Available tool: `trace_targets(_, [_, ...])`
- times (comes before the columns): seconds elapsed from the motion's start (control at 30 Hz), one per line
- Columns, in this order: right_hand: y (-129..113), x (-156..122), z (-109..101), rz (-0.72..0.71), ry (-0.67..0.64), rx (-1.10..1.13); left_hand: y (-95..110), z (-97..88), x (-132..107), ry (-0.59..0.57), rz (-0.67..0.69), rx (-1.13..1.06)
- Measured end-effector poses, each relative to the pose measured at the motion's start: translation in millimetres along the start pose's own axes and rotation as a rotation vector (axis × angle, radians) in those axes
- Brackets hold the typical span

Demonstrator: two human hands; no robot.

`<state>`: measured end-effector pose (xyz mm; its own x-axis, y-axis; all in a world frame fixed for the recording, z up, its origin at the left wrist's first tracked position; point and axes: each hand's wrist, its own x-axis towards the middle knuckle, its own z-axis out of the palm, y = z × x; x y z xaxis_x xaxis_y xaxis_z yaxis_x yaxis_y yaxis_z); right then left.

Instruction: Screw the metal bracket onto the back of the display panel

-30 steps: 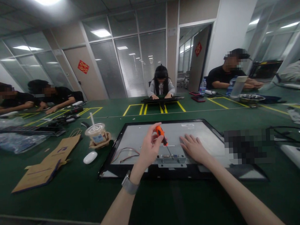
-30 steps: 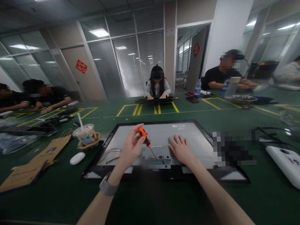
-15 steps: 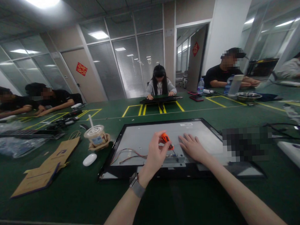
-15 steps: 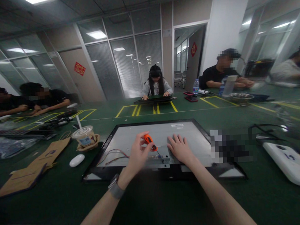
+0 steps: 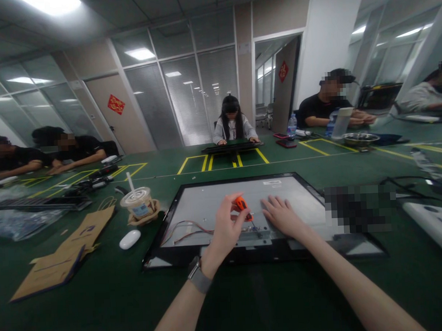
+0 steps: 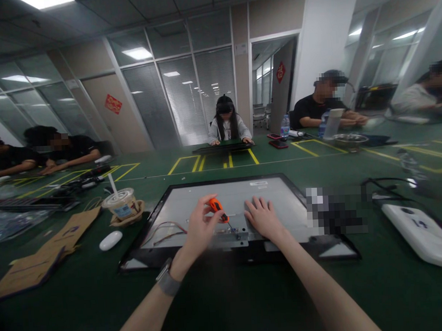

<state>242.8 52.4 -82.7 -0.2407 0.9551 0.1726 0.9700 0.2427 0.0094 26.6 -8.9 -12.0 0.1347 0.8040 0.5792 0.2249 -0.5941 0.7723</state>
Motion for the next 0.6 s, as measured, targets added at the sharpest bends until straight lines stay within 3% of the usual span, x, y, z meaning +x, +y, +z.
trace_targets(0.6, [-6, -3, -10, -0.006, -0.002, -0.035, 1, 2.5, -3, -0.072, 0.058, 0.016])
